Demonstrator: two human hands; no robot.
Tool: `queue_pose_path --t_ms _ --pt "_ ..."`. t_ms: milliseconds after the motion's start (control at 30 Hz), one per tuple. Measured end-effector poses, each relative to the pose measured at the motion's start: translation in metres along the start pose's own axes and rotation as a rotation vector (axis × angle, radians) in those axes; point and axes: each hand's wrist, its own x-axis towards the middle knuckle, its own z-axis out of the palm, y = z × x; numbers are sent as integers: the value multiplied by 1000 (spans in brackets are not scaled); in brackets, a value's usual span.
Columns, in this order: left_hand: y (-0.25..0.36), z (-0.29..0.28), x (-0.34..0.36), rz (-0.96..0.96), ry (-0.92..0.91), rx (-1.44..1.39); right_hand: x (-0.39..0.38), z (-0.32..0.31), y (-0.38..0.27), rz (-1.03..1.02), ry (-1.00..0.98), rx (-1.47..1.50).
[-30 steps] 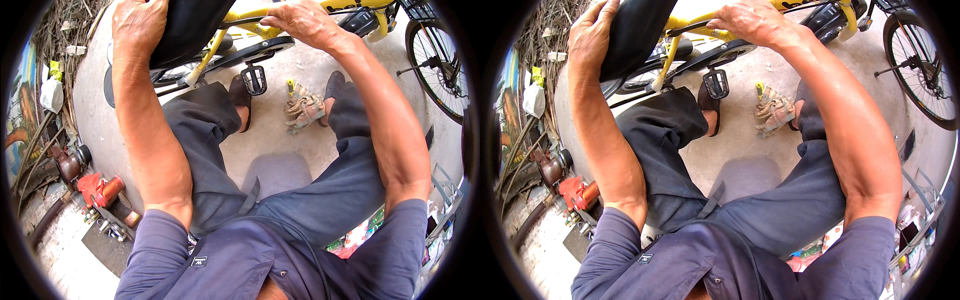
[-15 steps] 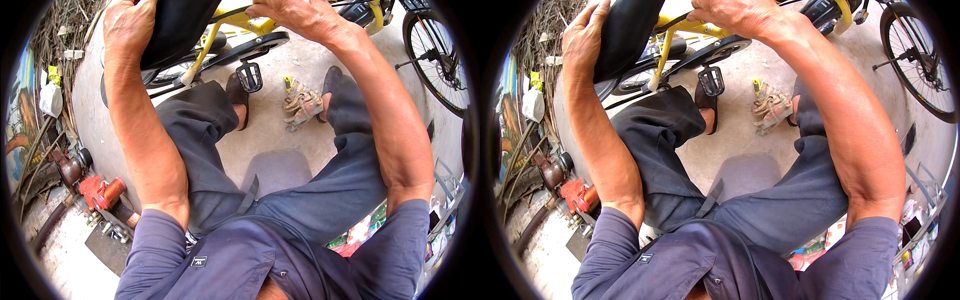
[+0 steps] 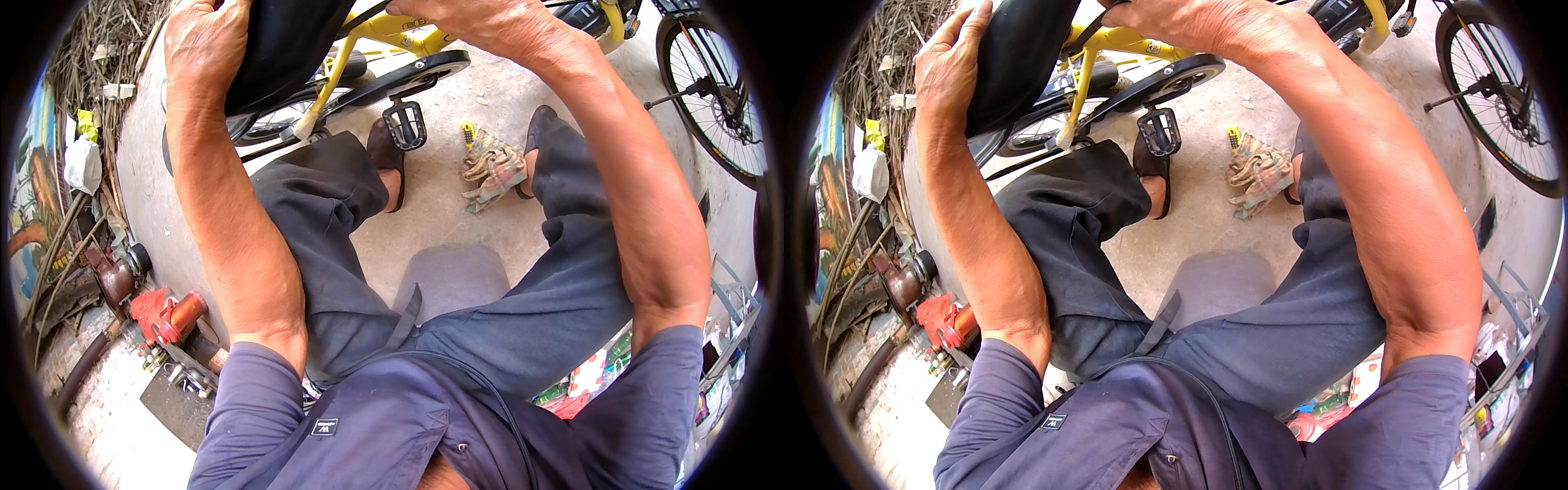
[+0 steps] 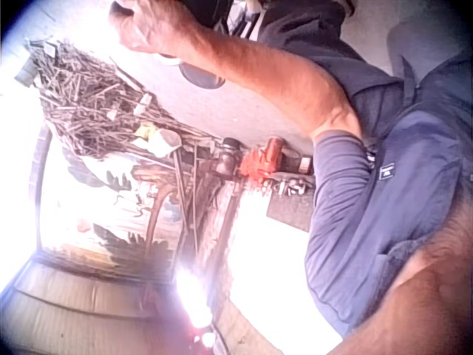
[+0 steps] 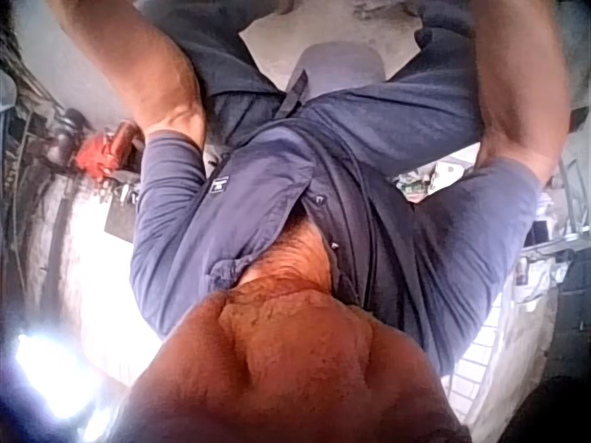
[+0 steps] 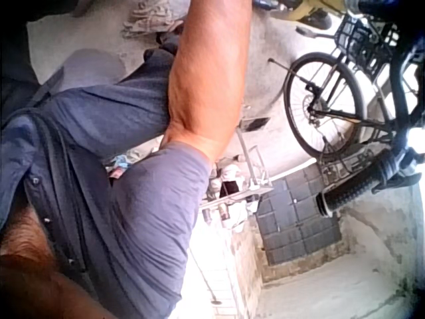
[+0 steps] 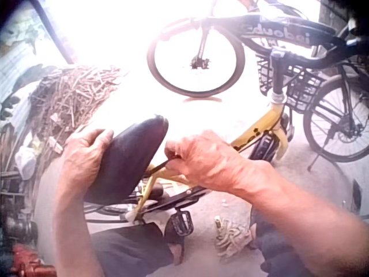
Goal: The person sits on the floor and uses a screwdriver to tighten a bolt on the frame of a yellow bicycle near the seat post. The person holds the bicycle frame steady with one hand while turning the screwdriver with the other.
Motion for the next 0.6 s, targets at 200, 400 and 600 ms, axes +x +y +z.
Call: queue_pose_path --t_ms 200,400,600 --pt "1 0 1 12 -6 -17 2 -2 -8 -11 20 138" --pt "-19 7 5 32 41 -7 1 -6 -12 15 -5 51" --pt "-17 6 5 16 31 21 0 -7 -11 33 -21 69"
